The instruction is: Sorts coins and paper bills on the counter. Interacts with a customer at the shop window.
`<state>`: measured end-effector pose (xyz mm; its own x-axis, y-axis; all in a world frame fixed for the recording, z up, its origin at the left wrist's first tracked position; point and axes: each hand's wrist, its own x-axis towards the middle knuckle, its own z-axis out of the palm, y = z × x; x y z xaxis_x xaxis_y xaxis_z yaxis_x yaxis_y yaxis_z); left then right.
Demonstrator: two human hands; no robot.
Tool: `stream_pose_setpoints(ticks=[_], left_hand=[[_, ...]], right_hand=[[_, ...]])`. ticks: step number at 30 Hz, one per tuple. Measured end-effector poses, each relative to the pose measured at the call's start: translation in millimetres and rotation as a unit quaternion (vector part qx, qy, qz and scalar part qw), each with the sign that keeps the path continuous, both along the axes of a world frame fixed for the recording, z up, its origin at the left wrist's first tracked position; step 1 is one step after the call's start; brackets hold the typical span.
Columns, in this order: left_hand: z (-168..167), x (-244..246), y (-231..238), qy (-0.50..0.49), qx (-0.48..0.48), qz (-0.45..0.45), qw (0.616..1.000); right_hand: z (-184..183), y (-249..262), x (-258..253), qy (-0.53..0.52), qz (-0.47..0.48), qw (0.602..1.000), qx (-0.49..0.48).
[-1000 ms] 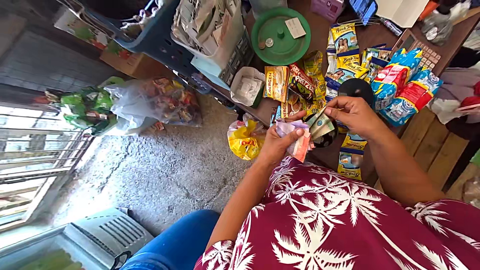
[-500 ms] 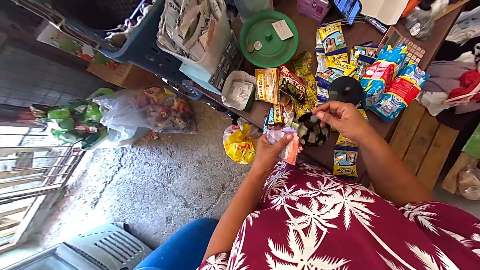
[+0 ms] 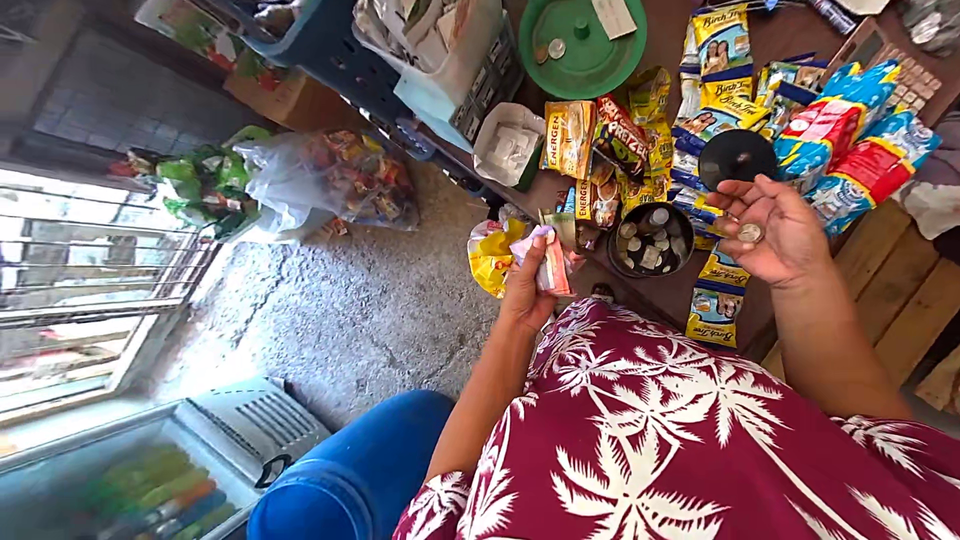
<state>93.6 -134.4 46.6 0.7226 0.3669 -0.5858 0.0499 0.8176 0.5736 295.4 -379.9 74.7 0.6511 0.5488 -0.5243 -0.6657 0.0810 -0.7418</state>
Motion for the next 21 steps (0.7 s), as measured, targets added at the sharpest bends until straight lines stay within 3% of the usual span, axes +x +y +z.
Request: stream_pose_setpoints(ticks=[7,12,16,21], left_hand=[[-8.7,-7.9,1.9,-0.059,-0.062,0.001,0.996],[-11.8,-19.5,4.1,-0.074,-0.052,-0.009,0.996],[-14.4,-27.8,4.0,-0.059,-0.046,0.007,0.997],[-14.4,-31.8,3.2,-0.055,-0.057,0.038,0.996]], right_hand=[[4.5,1.8,-2.6,-0.185,0.094,0.976,-0.069],[10.1,0.5,-0.9,-0.321,0.121,0.925,-0.166],[9.6,10.6,-5.1,-0.427,0.202,0.849,-0.238],[3.6,28.8,-6.9,-0.548,0.318,0.725,-0.271]])
